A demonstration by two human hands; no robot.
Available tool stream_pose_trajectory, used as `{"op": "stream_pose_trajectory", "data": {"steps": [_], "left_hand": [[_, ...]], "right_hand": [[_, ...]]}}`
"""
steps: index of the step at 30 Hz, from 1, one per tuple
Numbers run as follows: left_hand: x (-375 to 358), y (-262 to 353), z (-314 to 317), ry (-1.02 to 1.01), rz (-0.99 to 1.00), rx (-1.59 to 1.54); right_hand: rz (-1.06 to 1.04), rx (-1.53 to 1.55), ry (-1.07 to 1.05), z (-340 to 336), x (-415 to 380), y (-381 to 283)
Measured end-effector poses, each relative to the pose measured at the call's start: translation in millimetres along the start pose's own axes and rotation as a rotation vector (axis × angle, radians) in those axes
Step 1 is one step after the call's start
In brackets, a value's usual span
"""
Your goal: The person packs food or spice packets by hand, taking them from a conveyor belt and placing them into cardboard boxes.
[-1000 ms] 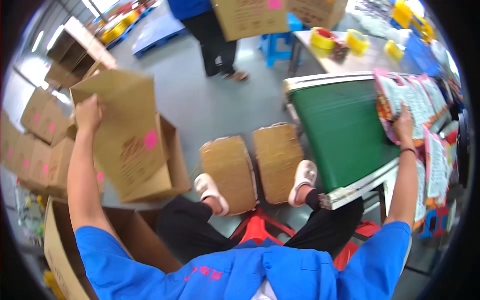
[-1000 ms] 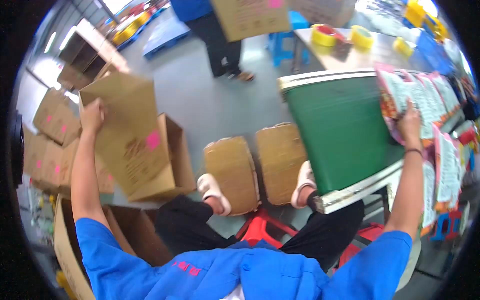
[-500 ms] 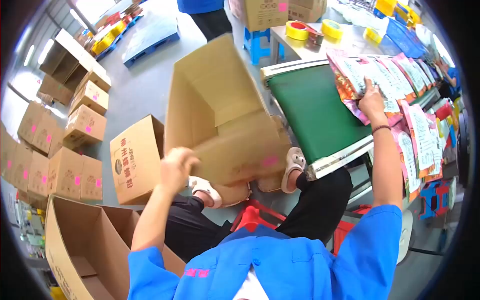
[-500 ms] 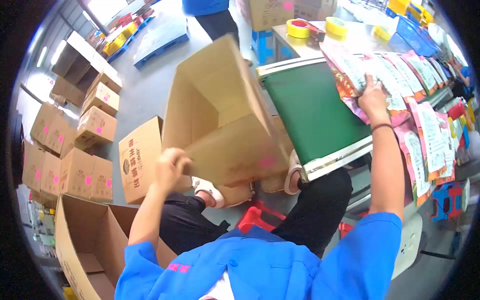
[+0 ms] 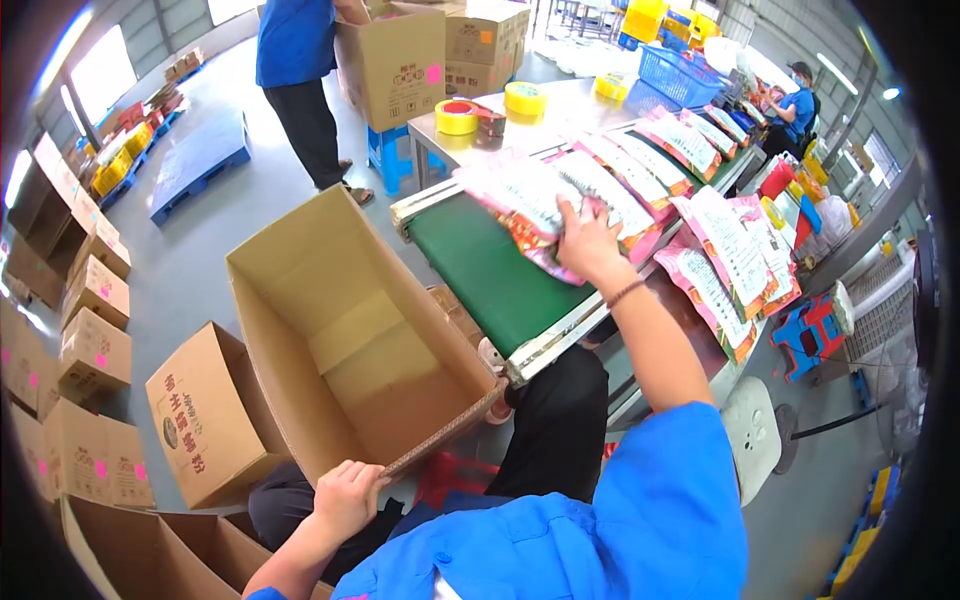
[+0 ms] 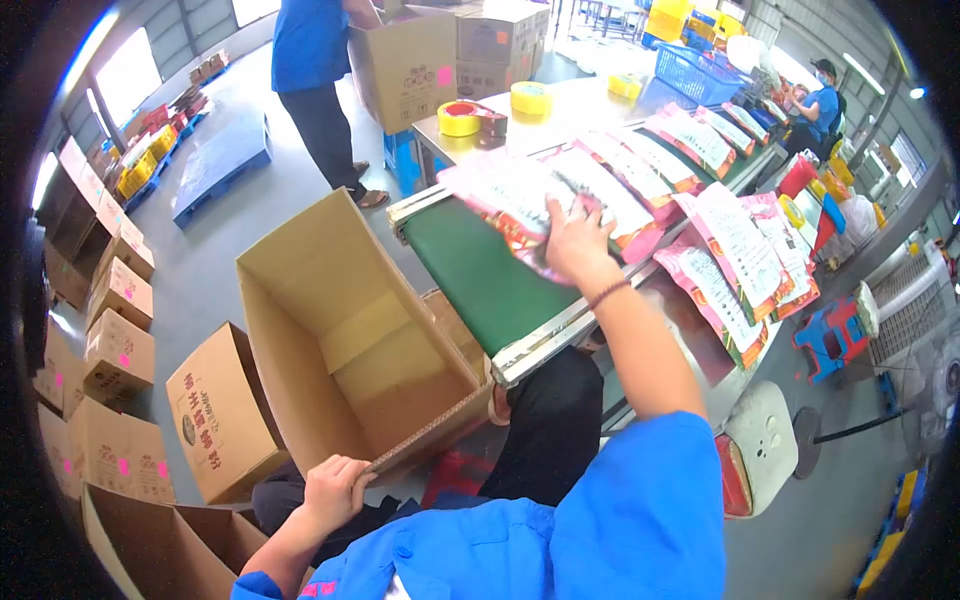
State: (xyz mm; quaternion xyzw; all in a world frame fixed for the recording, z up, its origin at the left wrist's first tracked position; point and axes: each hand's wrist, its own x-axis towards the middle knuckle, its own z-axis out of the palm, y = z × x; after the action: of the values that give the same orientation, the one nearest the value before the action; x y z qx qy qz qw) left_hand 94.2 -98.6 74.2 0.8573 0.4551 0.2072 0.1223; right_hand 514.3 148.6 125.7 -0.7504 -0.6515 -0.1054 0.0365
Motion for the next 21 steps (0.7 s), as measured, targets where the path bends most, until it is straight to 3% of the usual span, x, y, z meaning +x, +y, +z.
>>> {"op": "stream_pose_trajectory", "data": {"steps": [2,3,5,6,7,9,11,13,15,16,18,20,21], "left_hand": [[9.4,8.1,-6.8,-0.015,-0.026,-0.042],[22.5,13.7,-14.8,-0.065,-0.175,-0.274],[57.0,15.8,-18.2,-0.081,-0.393,-0.635],[76.4,-0.3,2.6,-0.027,-0.477,-0.915],[113.3,5.9,-4.8,-0.102,-0.568,-1.144],[186.6,7.1,1.6,-0.061,-0.743,-1.259],[250.4,-0.7,20.9,-0.023,-0.932,-1.307],[291.0,8.3,40.4,-0.061,-0.977,-1.282],[311.6,12.2,65.1,-0.039,-0.846,-1.158],[311.2,6.5,66.5,-0.029,-0.880,-1.161],[304.5,-9.5,66.3,0.195,-0.707,-1.099],[288.3,-40.0,63.8,0.282,-0.576,-1.229],[265.9,-32.5,33.8,0.265,-0.630,-1.226]], "right_hand": [[-0.076,0.187,-0.169,-34.1,-16.8,-7.5],[-0.077,0.187,-0.164,-38.7,-17.8,-4.5],[-0.121,0.760,-0.030,-43.7,-17.3,4.4],[-0.129,0.757,-0.036,-38.2,-16.0,6.2],[-0.077,0.507,-0.016,-26.7,-15.3,5.9],[0.010,0.092,-0.024,-20.8,-20.7,-5.6],[0.017,0.084,-0.094,-36.5,-19.5,-14.6],[0.060,0.056,-0.159,-35.9,-10.4,-21.9],[0.056,0.015,-0.122,-28.7,2.0,-29.2],[0.035,0.031,-0.143,-28.6,11.5,-28.5],[-0.145,0.172,0.032,-23.2,32.0,-8.7],[-0.280,0.168,-0.064,-33.4,62.2,23.7],[-0.307,0.358,-0.165,-52.8,57.1,28.5]]}}
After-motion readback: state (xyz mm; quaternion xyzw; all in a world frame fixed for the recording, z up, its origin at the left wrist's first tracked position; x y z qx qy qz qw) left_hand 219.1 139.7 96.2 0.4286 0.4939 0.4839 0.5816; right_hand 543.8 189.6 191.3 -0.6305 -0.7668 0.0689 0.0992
